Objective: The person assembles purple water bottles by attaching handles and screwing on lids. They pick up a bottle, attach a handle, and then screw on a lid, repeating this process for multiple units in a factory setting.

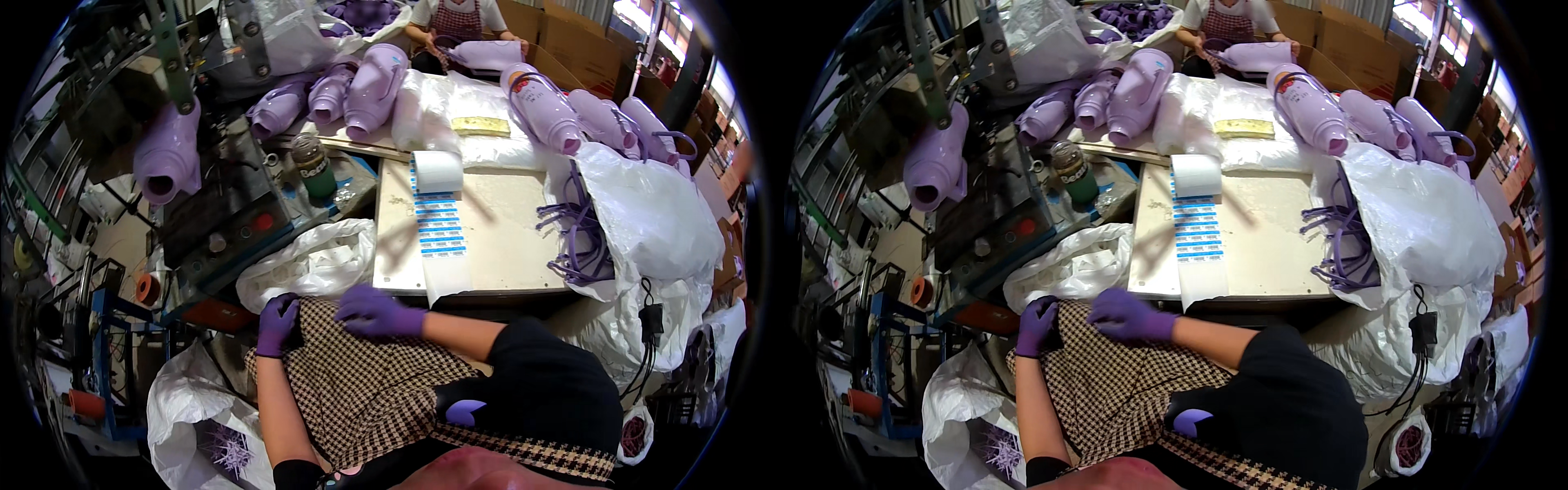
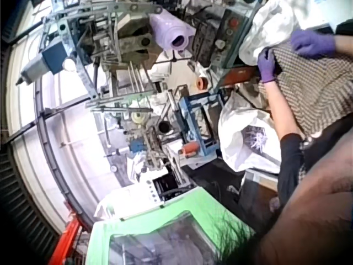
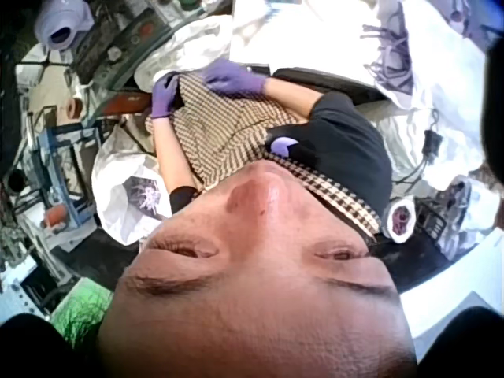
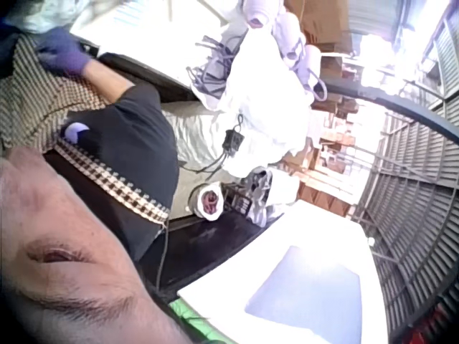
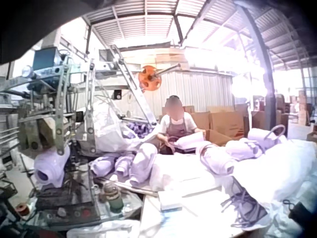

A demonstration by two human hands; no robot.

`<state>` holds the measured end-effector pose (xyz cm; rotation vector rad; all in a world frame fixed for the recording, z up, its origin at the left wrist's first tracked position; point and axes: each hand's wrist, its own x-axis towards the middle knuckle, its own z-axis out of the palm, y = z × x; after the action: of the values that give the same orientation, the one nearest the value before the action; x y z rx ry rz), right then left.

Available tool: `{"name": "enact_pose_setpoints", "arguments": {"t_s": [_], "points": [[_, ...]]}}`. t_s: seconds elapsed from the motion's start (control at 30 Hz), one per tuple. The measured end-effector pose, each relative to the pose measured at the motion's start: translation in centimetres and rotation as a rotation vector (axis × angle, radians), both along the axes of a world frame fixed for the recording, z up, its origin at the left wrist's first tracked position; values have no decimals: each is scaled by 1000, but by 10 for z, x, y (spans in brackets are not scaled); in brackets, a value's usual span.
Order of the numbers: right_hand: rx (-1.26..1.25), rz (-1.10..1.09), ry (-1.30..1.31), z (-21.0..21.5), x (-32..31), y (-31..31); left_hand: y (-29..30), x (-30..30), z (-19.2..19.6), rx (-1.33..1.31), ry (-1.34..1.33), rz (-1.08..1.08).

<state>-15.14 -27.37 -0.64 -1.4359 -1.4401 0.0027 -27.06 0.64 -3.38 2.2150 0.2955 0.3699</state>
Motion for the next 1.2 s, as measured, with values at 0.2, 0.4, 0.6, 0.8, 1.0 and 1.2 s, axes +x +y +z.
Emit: {"name": "enact_pose_setpoints", "arguments": {"t_s": [0.2,0.4,0.6,0.8,1.0,1.2], "points": [[-361,-834,-626,87,117,-208,3,-10,1,-201,90,29],[-835,-1311,-399,60,183,-445,3,4,-1,-24,62,-26],[-764,-1375,-776,26,224,-494,2,8,-3,-78,63,-17],[-786,-1212,-478,122,191,-403,12,-9,-1,-54,61,-44],[-646,-1338,-632,121,210,-438,2,3,-1,15,109,-42],[362,-416,995,69,155,-321,-10,9,14,131,-130,69]]}}
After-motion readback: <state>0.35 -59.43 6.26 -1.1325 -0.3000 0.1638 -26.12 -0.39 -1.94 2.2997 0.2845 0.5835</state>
